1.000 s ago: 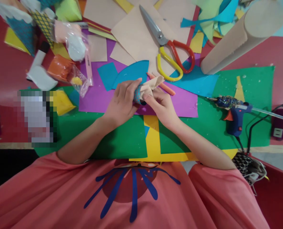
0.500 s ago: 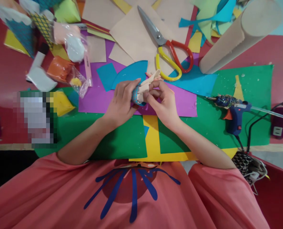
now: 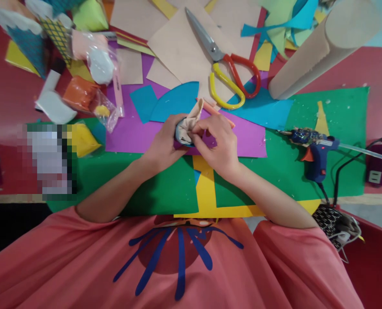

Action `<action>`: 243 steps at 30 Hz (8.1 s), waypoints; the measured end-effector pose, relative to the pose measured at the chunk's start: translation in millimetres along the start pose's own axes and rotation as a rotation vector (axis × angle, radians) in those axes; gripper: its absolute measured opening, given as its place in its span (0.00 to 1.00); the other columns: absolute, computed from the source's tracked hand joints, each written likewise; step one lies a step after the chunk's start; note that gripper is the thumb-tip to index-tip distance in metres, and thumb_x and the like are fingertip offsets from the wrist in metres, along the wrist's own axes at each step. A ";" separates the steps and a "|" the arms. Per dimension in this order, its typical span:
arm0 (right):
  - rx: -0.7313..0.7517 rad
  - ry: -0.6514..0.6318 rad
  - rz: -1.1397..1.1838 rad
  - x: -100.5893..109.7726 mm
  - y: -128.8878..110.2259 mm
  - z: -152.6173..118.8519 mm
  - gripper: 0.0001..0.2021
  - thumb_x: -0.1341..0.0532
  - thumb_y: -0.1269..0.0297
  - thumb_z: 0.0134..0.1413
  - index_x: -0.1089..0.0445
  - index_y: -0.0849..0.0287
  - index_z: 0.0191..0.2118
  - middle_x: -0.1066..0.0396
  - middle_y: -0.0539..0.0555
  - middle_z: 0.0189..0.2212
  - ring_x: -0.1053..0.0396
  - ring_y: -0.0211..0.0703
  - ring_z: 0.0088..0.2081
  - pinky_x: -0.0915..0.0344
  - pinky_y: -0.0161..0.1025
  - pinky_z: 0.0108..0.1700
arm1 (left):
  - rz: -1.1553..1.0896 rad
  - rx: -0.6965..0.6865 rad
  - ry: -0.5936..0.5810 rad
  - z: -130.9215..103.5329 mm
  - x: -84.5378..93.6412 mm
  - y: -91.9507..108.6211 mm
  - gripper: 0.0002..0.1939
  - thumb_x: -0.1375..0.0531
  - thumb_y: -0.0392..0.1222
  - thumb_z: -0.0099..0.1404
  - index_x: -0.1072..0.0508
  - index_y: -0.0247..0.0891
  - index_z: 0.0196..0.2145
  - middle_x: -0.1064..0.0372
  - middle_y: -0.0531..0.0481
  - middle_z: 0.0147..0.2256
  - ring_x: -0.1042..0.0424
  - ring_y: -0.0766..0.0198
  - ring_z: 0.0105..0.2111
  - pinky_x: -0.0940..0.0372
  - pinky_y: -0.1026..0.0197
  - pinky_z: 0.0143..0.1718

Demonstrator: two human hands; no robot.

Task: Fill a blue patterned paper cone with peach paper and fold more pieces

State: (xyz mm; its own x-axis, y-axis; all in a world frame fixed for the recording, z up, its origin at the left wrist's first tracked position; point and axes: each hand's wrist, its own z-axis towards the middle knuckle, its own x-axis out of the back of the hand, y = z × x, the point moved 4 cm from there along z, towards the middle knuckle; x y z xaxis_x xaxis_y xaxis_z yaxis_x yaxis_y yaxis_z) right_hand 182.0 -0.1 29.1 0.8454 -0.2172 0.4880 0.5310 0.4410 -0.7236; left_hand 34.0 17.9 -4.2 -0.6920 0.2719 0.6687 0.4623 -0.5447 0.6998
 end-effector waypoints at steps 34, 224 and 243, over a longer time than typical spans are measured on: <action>0.168 -0.364 -0.015 -6.6 -10.2 -0.5 0.20 0.53 0.55 0.67 0.28 0.57 0.50 0.30 0.58 0.40 0.29 0.47 0.43 0.28 0.48 0.45 | -0.254 0.190 -0.011 4.9 9.9 -2.7 0.26 0.36 0.53 0.59 0.40 0.41 0.49 0.27 0.50 0.41 0.25 0.62 0.37 0.31 0.62 0.32; 0.050 -0.226 0.191 -3.0 -4.2 -0.6 0.08 0.41 0.57 0.60 0.29 0.45 0.45 0.34 0.52 0.55 0.35 0.53 0.59 0.30 0.53 0.56 | -0.200 0.066 -0.099 5.5 18.3 13.3 0.15 0.41 0.43 0.62 0.38 0.42 0.46 0.27 0.50 0.41 0.25 0.63 0.39 0.30 0.62 0.36; -0.352 -0.491 0.656 -26.2 2.7 -0.6 0.25 0.44 0.42 0.59 0.33 0.60 0.47 0.27 0.55 0.43 0.28 0.42 0.46 0.29 0.41 0.50 | 0.072 -0.134 0.210 2.2 14.3 12.0 0.24 0.41 0.50 0.62 0.43 0.49 0.54 0.50 0.45 0.63 0.51 0.52 0.66 0.45 0.42 0.65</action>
State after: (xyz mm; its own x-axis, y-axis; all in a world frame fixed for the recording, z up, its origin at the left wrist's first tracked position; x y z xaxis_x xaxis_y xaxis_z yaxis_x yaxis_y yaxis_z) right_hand 161.3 6.3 14.0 0.9080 0.4186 0.0182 0.0040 0.0348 -0.9994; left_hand 30.8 17.0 14.3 -0.7664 0.0652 0.6391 0.4468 -0.6606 0.6033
